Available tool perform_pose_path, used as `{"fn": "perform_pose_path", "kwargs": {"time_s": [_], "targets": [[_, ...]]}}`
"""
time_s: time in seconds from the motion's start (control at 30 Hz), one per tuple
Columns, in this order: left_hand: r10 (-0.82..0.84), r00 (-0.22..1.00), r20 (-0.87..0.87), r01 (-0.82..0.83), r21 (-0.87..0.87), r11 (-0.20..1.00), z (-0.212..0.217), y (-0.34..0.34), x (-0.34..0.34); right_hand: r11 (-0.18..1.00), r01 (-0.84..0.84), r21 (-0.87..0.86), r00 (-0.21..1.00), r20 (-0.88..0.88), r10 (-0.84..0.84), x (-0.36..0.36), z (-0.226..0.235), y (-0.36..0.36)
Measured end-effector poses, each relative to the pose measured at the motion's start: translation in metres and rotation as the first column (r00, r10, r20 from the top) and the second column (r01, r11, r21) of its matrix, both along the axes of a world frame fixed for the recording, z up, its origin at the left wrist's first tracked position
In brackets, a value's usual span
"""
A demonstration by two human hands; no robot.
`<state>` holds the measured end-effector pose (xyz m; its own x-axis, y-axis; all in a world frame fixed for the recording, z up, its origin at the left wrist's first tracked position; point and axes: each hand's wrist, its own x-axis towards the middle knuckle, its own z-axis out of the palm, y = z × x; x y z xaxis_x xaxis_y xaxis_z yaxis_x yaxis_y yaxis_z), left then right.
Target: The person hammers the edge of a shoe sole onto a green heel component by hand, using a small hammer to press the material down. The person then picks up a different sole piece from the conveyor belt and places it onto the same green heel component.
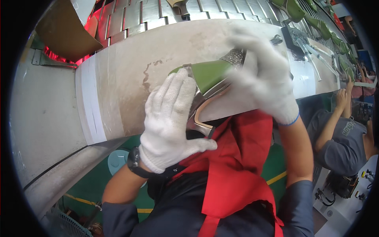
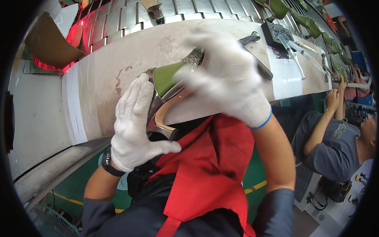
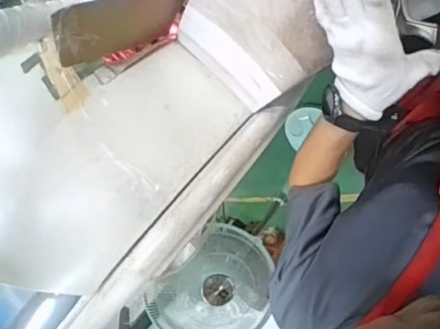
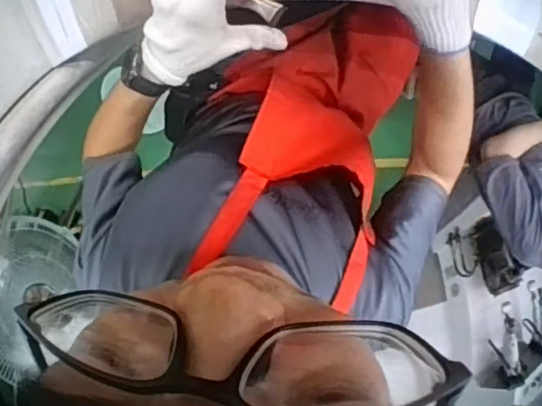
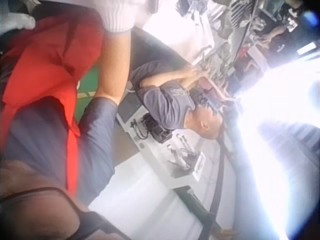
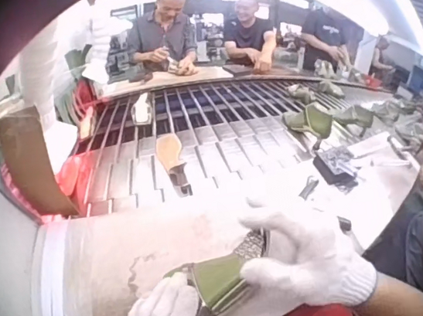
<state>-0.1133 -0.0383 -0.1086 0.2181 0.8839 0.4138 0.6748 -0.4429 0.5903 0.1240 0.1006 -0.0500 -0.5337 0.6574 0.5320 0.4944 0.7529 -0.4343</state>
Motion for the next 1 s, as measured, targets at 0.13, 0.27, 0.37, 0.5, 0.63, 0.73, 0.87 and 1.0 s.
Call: {"fn": "perform_pose_path", "kwargs": {"time_s": [0.13,0.27,0.37,0.5,0.63,0.73,0.87,1.0], "targets": [[-0.030,0.999,-0.020,0.030,-0.014,0.999,0.008,0.009,0.000,0.861,0.509,-0.010,0.861,-0.016,-0.509,0.081,-0.034,0.016],[-0.044,0.992,-0.122,0.040,-0.041,0.998,0.026,0.040,0.011,0.851,0.420,0.315,0.831,0.243,-0.500,0.078,-0.042,0.012],[-0.084,0.992,-0.096,0.075,-0.097,0.993,0.043,0.061,0.026,0.867,0.453,0.208,0.811,0.309,-0.498,0.071,-0.034,0.008],[-0.160,0.986,-0.045,0.149,-0.184,0.972,0.049,0.073,0.031,0.888,0.449,-0.100,0.862,0.308,-0.402,0.069,-0.020,-0.009],[-0.179,0.983,-0.044,0.168,-0.187,0.968,0.044,0.076,0.028,0.892,0.077,-0.445,0.952,-0.234,-0.198,0.047,-0.004,-0.052],[-0.190,0.977,-0.098,0.166,-0.215,0.962,0.053,0.078,0.028,0.802,-0.146,-0.579,0.717,-0.620,-0.317,0.038,-0.015,-0.068],[-0.207,0.970,-0.125,0.177,-0.217,0.960,0.054,0.082,0.027,0.639,-0.280,-0.717,0.524,-0.672,-0.523,0.019,-0.028,-0.079],[-0.202,0.974,-0.105,0.177,-0.211,0.961,0.053,0.082,0.025,0.685,-0.272,-0.675,0.568,-0.688,-0.452,0.017,-0.023,-0.073]]}}
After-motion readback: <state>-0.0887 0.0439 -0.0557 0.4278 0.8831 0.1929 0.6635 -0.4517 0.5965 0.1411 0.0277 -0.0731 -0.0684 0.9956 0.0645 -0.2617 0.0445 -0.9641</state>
